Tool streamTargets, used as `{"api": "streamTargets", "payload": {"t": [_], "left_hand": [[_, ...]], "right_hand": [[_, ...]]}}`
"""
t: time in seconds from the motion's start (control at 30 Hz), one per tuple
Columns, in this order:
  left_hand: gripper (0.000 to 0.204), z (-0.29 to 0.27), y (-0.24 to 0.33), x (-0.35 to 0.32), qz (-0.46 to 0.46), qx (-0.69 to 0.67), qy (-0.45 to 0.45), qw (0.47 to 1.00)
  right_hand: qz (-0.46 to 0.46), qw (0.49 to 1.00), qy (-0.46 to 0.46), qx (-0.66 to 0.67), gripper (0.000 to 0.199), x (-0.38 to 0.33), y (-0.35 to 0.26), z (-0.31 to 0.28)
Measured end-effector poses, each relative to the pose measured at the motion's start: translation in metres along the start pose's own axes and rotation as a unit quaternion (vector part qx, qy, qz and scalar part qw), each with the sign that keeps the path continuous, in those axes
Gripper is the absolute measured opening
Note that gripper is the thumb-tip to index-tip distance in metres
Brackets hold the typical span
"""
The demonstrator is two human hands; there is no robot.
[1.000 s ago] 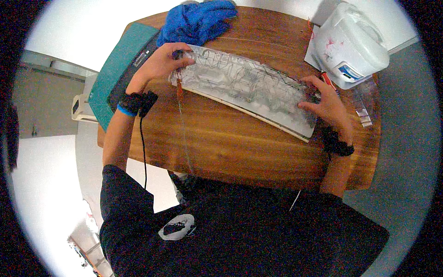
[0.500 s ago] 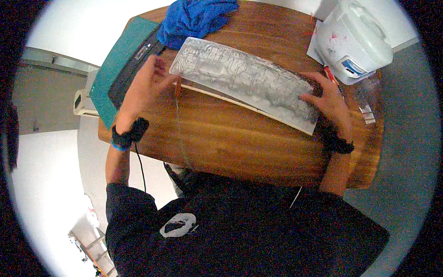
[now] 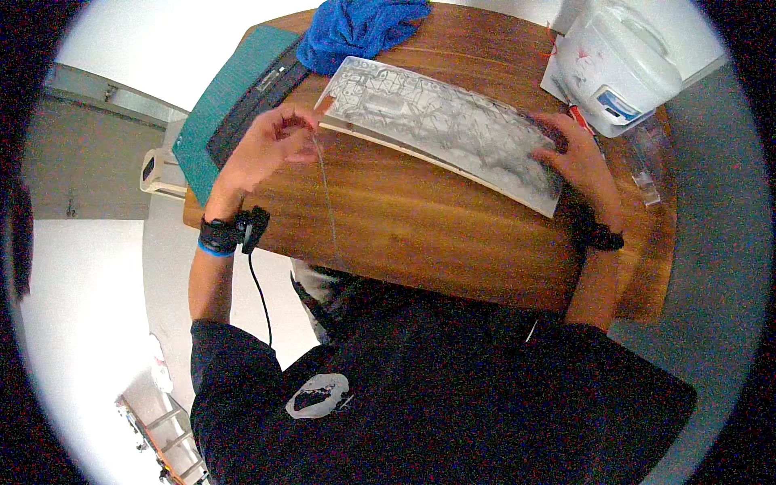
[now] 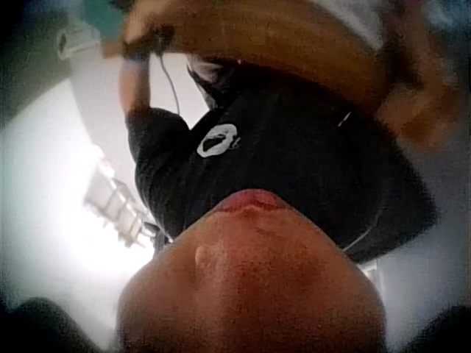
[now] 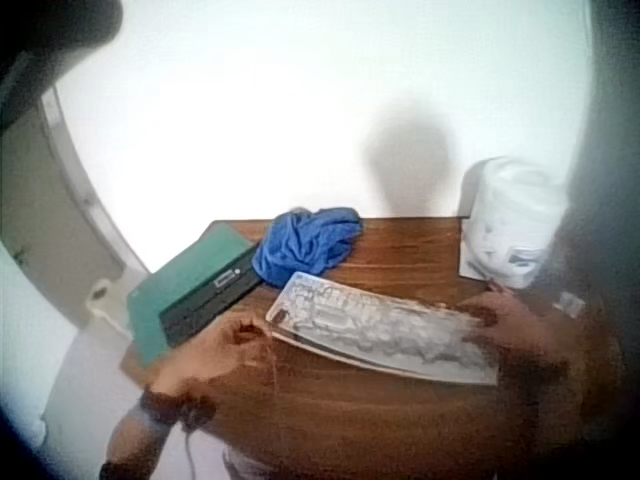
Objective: The person wipes a transparent keyboard membrane with a blue cloth, aligns it over a white keyboard base, and then places the black keyboard casing on top. The person handles the membrane, cloth, and casing to reassemble the keyboard.
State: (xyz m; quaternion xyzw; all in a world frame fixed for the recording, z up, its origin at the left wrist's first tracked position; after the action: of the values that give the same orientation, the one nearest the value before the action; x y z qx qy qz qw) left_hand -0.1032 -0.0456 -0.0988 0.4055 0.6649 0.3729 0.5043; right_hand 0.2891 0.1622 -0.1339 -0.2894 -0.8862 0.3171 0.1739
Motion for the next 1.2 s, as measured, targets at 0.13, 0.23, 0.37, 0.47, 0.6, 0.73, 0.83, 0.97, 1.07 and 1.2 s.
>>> {"api": "streamTargets", "payload": {"t": [0.13,0.23,0.37,0.47,0.6,0.73,0.83,0.97,1.07,1.2], "left_hand": [[0.026,-0.018,0.027,0.013,0.047,-0.002,0.058,0.997],[0.033,-0.023,0.048,0.026,0.069,-0.074,0.087,0.991],[0.05,-0.022,0.055,0.065,0.131,-0.159,0.025,0.978],[0.058,-0.016,0.064,0.077,0.196,0.094,0.138,0.966],[0.055,0.003,0.051,0.062,0.292,0.525,0.226,0.767],[0.048,0.038,0.066,0.004,0.32,0.491,0.131,0.8],[0.041,0.076,0.05,-0.026,0.195,0.49,-0.209,0.824],[0.028,0.111,0.022,-0.057,0.172,0.475,-0.303,0.808],[0.022,0.117,-0.009,-0.052,0.219,0.544,-0.291,0.756],[0.023,0.094,0.009,-0.013,0.323,0.49,-0.245,0.772]], "right_hand": [[-0.02,1.0,0.019,-0.013,0.061,0.0,0.0,0.0],[-0.015,0.999,0.016,-0.025,0.061,0.0,-0.005,0.001],[0.019,0.999,0.001,-0.033,0.062,-0.002,0.001,0.0],[0.01,1.0,-0.006,-0.024,0.062,-0.001,0.002,0.0],[-0.019,0.999,0.0,-0.032,0.062,-0.001,-0.001,0.001],[-0.011,0.999,0.003,-0.042,0.062,-0.004,0.01,0.003],[-0.006,1.0,0.005,-0.019,0.061,-0.003,0.002,0.003],[0.005,1.0,-0.005,-0.014,0.062,-0.003,0.006,0.004],[0.003,1.0,-0.014,-0.01,0.062,-0.001,0.004,0.005],[0.006,0.999,-0.012,-0.031,0.062,-0.002,0.003,0.002]]}}
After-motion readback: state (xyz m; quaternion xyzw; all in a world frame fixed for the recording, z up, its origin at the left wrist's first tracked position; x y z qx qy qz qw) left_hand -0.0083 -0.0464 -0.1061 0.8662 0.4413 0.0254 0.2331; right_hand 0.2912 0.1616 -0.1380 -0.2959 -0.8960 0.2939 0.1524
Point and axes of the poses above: each hand's wrist, its own x-axis towards the middle knuckle, its own z-axis out of the palm, y = z × x, the point moved 8 cm from there along x, towards the middle knuckle, and after that the axes turned 8 degrees about -z, right-handed, at the moved point
